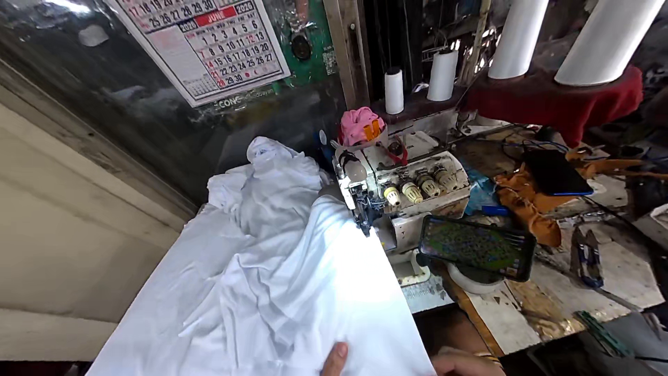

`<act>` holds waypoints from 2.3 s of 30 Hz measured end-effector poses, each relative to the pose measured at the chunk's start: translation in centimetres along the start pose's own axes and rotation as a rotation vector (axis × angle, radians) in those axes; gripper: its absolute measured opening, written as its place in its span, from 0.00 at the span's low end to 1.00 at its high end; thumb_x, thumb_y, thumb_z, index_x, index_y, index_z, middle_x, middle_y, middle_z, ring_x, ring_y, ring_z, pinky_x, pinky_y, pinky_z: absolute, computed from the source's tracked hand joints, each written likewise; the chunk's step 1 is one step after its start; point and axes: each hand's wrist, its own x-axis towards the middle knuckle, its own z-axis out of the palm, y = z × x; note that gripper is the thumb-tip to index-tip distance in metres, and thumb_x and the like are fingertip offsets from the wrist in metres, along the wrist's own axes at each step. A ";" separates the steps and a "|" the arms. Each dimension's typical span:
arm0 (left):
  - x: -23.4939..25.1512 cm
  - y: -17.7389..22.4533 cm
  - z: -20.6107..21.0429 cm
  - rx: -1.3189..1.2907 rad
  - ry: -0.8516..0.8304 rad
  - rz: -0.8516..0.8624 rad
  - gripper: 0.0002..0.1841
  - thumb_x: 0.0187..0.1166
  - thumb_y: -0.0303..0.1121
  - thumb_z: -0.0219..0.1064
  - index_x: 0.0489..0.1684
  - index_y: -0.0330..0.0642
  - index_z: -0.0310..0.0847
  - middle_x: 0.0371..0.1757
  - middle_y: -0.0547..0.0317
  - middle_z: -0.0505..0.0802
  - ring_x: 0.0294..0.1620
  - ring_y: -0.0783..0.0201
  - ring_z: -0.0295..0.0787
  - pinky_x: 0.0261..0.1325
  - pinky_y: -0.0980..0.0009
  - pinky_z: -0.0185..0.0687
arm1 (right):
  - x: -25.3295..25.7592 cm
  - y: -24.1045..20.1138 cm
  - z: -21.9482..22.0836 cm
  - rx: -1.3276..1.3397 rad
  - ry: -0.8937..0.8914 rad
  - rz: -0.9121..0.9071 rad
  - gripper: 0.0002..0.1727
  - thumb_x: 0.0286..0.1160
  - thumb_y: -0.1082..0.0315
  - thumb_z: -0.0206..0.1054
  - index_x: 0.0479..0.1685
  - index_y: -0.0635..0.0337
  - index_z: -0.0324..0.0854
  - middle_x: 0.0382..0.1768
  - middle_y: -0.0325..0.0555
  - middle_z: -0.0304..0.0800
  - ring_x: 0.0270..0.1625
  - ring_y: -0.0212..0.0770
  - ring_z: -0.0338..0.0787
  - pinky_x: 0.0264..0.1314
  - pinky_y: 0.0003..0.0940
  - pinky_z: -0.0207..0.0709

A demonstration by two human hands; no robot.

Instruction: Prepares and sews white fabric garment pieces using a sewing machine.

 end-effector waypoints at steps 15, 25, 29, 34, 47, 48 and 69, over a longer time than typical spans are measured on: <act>11.1 7.4 -8.8 0.176 -0.773 0.087 0.25 0.95 0.49 0.47 0.50 0.40 0.89 0.29 0.60 0.94 0.22 0.68 0.90 0.24 0.71 0.88 | 12.2 -1.8 1.8 -0.224 0.283 0.093 0.13 0.78 0.53 0.71 0.40 0.52 0.93 0.29 0.34 0.93 0.26 0.31 0.91 0.27 0.28 0.87; 16.1 0.8 4.4 0.748 0.013 0.677 0.14 0.84 0.46 0.60 0.50 0.59 0.94 0.47 0.67 0.88 0.53 0.62 0.82 0.56 0.57 0.78 | 16.5 -2.5 3.4 -0.101 0.465 0.165 0.18 0.78 0.58 0.71 0.20 0.57 0.86 0.19 0.41 0.89 0.20 0.37 0.89 0.25 0.34 0.88; 17.3 1.2 3.4 0.697 -0.013 0.479 0.17 0.85 0.51 0.59 0.56 0.60 0.93 0.64 0.59 0.83 0.67 0.52 0.76 0.64 0.47 0.75 | 17.1 -2.0 3.8 -0.122 0.485 0.115 0.24 0.80 0.56 0.67 0.12 0.54 0.75 0.14 0.42 0.83 0.18 0.40 0.88 0.23 0.36 0.86; 15.5 0.7 2.4 0.796 0.008 0.329 0.22 0.92 0.48 0.50 0.77 0.60 0.82 0.51 0.49 0.88 0.40 0.54 0.89 0.41 0.51 0.87 | 14.2 -2.0 3.1 -0.181 0.221 0.106 0.20 0.82 0.50 0.67 0.28 0.54 0.87 0.25 0.38 0.89 0.24 0.34 0.89 0.28 0.30 0.86; 8.3 3.9 4.9 0.661 -0.461 0.458 0.20 0.87 0.49 0.59 0.64 0.51 0.90 0.50 0.64 0.97 0.46 0.66 0.96 0.50 0.58 0.94 | 15.2 -3.8 1.2 -0.379 0.413 -0.022 0.09 0.81 0.59 0.68 0.46 0.45 0.94 0.42 0.29 0.95 0.37 0.30 0.90 0.38 0.34 0.85; 8.7 4.3 3.2 0.647 -0.511 0.429 0.20 0.88 0.50 0.59 0.64 0.52 0.91 0.53 0.65 0.96 0.49 0.68 0.95 0.53 0.59 0.94 | 15.2 -3.5 1.4 -0.394 0.444 -0.029 0.09 0.81 0.60 0.69 0.51 0.43 0.94 0.46 0.27 0.95 0.38 0.30 0.90 0.39 0.33 0.86; 15.4 7.2 -12.4 0.759 -0.717 0.562 0.21 0.69 0.63 0.74 0.23 0.57 0.86 0.35 0.71 0.87 0.27 0.75 0.81 0.26 0.73 0.81 | 2.0 -10.8 -4.6 -0.486 -0.072 -0.114 0.14 0.74 0.56 0.78 0.54 0.50 0.91 0.30 0.32 0.92 0.29 0.26 0.88 0.32 0.25 0.85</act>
